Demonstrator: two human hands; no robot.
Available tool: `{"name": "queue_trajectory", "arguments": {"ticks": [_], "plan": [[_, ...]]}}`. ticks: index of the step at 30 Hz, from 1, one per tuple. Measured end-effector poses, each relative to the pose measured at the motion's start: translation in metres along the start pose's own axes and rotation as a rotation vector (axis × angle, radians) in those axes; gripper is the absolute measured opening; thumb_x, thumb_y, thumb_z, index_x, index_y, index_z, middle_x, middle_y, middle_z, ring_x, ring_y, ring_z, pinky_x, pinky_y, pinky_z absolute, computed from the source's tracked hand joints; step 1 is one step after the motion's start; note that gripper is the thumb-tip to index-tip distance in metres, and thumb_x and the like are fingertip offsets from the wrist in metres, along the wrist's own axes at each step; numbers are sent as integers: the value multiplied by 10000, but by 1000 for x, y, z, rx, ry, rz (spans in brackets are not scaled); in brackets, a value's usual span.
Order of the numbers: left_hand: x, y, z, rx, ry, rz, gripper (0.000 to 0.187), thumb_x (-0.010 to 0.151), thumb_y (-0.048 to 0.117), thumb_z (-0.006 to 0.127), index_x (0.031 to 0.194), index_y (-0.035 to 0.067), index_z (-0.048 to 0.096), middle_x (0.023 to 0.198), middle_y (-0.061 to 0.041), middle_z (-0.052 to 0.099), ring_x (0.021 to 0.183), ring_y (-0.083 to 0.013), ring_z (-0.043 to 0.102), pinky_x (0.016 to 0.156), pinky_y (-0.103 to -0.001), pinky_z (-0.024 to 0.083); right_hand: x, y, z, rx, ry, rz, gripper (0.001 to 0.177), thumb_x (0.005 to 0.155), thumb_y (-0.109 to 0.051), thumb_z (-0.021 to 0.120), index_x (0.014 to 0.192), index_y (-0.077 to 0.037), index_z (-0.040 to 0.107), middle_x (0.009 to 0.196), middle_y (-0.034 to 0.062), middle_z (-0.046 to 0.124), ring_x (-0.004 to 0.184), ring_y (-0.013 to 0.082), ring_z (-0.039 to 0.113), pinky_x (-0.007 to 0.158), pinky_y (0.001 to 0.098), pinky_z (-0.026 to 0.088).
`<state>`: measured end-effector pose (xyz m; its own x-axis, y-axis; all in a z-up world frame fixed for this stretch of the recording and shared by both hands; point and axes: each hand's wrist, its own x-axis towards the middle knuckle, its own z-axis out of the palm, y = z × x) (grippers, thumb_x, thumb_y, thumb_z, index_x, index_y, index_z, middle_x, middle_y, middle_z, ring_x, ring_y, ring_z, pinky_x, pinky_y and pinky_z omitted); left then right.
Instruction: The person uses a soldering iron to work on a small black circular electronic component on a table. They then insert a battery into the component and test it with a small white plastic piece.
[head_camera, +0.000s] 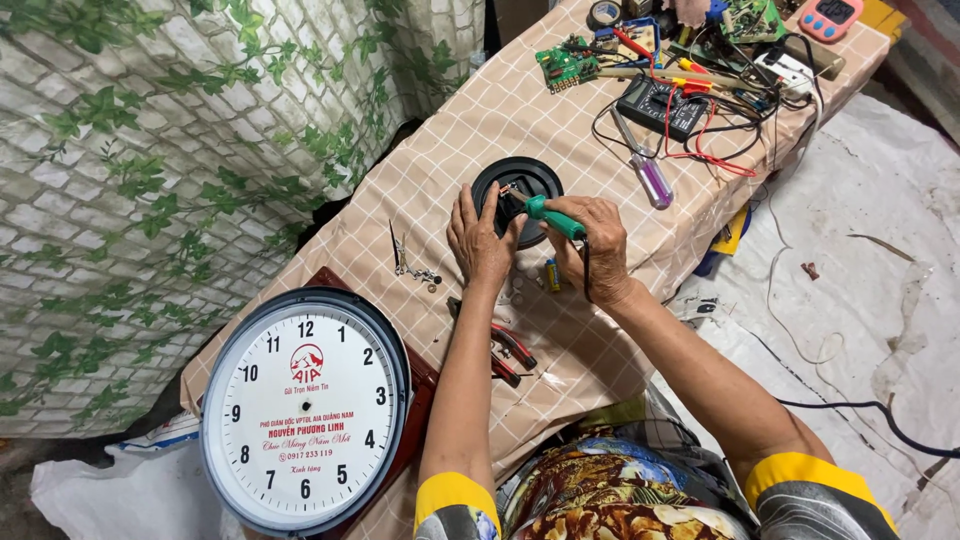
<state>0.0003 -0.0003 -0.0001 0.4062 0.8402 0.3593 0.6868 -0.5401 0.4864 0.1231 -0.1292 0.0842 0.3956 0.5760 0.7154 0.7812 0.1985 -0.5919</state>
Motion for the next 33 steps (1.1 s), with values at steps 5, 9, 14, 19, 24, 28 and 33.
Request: {"name": "queue_trajectory", "arguments": {"ticks": [5, 9, 14, 19, 24, 28, 33], "plan": [[0, -4, 5, -17, 2, 2, 717, 887, 679, 630, 1517, 371, 483, 1620, -128, 346, 1473, -388, 345, 1178, -545, 284, -1, 4, 3, -16, -9, -4, 226, 925, -190, 796, 1145, -171, 747, 1024, 73, 736, 976, 276, 709, 998, 397, 480], [0, -3, 7, -33, 16, 1, 701, 905, 656, 645, 1523, 370, 479, 1628, -124, 335, 1475, -390, 340, 1176, -548, 279, 0, 0, 1, -19, -6, 3, 215, 934, -194, 788, 1143, -167, 744, 1014, 69, 736, 969, 268, 711, 992, 389, 481], [1, -3, 5, -39, -8, -10, 713, 896, 672, 643, 1524, 379, 473, 1631, -125, 334, 1476, -399, 339, 1173, -553, 281, 2, 0, 1, -19, 19, -9, 221, 930, -190, 794, 1143, -169, 741, 1003, 63, 731, 952, 262, 710, 984, 377, 485], [0, -2, 2, -29, -20, -8, 722, 888, 666, 648, 1523, 370, 475, 1627, -134, 342, 1476, -403, 343, 1171, -553, 286, 3, -3, 3, -25, 27, -14, 214, 933, -195, 794, 1139, -167, 740, 992, 70, 732, 948, 268, 712, 983, 380, 487], [0, 2, -1, -23, -29, -19, 726, 893, 690, 618, 1522, 355, 478, 1628, -134, 336, 1470, -403, 344, 1169, -556, 288, 5, -7, 1, -33, 24, 1, 214, 937, -179, 788, 1144, -161, 737, 984, 72, 731, 941, 261, 709, 969, 385, 493], [0, 2, -1, -32, -30, -14, 738, 905, 695, 599, 1536, 337, 462, 1629, -143, 335, 1470, -408, 342, 1164, -566, 291, 1, -1, 2, -10, 35, 21, 205, 942, -187, 790, 1141, -177, 740, 1003, 54, 735, 968, 253, 714, 974, 371, 491], [1, -6, 9, 61, 2, -6, 817, 884, 749, 565, 1530, 257, 472, 1618, -133, 363, 1457, -366, 379, 1174, -525, 313, -4, -2, 1, 68, 41, 65, 219, 953, -219, 788, 1165, -178, 750, 1027, 50, 736, 1002, 254, 704, 970, 363, 501]]}}
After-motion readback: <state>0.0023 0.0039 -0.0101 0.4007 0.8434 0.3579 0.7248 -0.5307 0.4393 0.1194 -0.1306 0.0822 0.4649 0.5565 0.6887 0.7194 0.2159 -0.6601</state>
